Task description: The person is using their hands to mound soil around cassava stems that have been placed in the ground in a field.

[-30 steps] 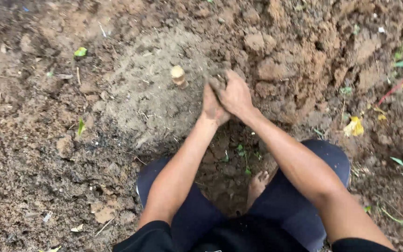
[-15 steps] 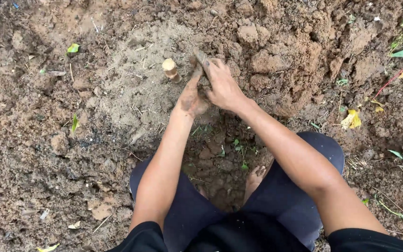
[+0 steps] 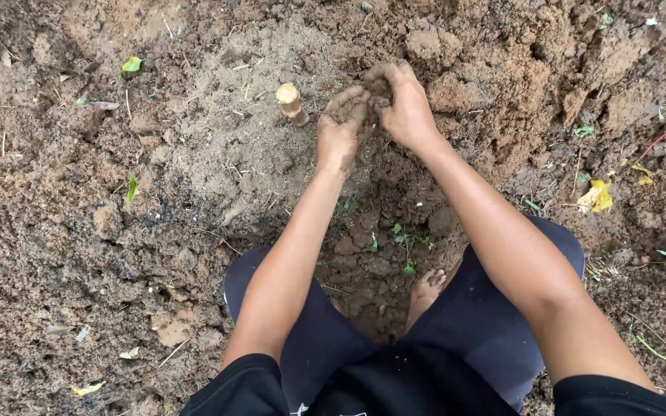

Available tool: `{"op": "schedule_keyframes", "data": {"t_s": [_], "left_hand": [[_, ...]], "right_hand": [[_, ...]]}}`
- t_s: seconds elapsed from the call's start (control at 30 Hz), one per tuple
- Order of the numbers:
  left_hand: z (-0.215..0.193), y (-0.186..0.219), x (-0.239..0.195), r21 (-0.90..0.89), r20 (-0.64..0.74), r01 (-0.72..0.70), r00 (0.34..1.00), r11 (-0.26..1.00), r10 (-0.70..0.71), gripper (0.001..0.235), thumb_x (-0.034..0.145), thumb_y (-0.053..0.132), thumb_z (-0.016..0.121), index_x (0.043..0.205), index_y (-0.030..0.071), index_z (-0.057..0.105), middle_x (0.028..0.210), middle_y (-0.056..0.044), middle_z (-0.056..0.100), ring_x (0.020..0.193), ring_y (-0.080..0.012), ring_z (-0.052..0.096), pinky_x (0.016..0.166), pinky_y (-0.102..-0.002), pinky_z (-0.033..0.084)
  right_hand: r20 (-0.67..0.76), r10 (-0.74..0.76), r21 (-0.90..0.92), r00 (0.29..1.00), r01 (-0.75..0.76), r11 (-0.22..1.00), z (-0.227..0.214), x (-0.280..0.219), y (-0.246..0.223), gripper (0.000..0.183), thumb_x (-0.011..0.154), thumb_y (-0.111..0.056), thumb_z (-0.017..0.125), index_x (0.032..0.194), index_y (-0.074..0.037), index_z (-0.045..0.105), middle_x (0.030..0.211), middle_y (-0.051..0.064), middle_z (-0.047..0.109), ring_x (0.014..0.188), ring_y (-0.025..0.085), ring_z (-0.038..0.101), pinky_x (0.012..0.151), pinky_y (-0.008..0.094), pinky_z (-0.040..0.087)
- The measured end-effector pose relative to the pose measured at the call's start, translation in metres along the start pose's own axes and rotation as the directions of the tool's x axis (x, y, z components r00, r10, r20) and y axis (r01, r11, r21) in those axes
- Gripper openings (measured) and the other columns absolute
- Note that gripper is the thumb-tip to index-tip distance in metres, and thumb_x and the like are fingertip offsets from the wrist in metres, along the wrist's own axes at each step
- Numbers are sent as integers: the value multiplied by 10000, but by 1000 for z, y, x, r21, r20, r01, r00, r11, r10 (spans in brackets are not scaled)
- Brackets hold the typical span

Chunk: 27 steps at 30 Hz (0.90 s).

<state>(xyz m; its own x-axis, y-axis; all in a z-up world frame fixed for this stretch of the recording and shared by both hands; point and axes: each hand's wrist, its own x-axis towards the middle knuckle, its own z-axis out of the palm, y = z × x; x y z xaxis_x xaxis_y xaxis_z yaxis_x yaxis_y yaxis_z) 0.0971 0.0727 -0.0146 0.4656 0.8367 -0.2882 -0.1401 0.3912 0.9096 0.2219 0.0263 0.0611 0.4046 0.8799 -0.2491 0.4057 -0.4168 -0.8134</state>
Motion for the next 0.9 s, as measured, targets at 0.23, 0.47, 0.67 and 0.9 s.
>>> {"op": "schedule_keyframes", "data": {"t_s": [0.23,0.47,0.67,0.9], "left_hand": [[15,45,-2,389,-126,230,973,892,-195,576,945,181,670,1455,334,449,1666,-20,323,1526,-324,315,1195,-561,356],[24,49,-23,809,80,-70,997,584,9,795,976,371,608,1576,224,109,1452,-124,371,1283,-325,415,1048,-546,422],[36,25,-56,844,244,-126,956,522,-163,831,925,525,598,1588,298,151,1700,-168,13,1537,-408,70,1196,-667,141],[11,82,-57,279,173,-184,975,942,139,831,943,324,628,1594,159,140,1723,-99,51,1591,-298,60,1283,-583,110]], "right_hand": [[206,-32,-246,978,83,966,-23,-18,-27,966,708,331,523,1560,-91,345,1502,312,436,455,131,557,364,257,545],[48,61,-803,997,2,597,-68,16,93,903,742,-489,838,1497,-170,457,1514,267,407,1418,488,303,1123,727,227],[-204,-131,-557,970,-5,831,-71,22,120,355,895,-149,635,1244,-88,661,1155,115,679,1008,270,649,823,402,577],[49,-93,322,994,72,944,-39,-46,-63,464,983,-60,534,1432,-83,422,1373,98,571,1220,245,604,1063,412,554]]}}
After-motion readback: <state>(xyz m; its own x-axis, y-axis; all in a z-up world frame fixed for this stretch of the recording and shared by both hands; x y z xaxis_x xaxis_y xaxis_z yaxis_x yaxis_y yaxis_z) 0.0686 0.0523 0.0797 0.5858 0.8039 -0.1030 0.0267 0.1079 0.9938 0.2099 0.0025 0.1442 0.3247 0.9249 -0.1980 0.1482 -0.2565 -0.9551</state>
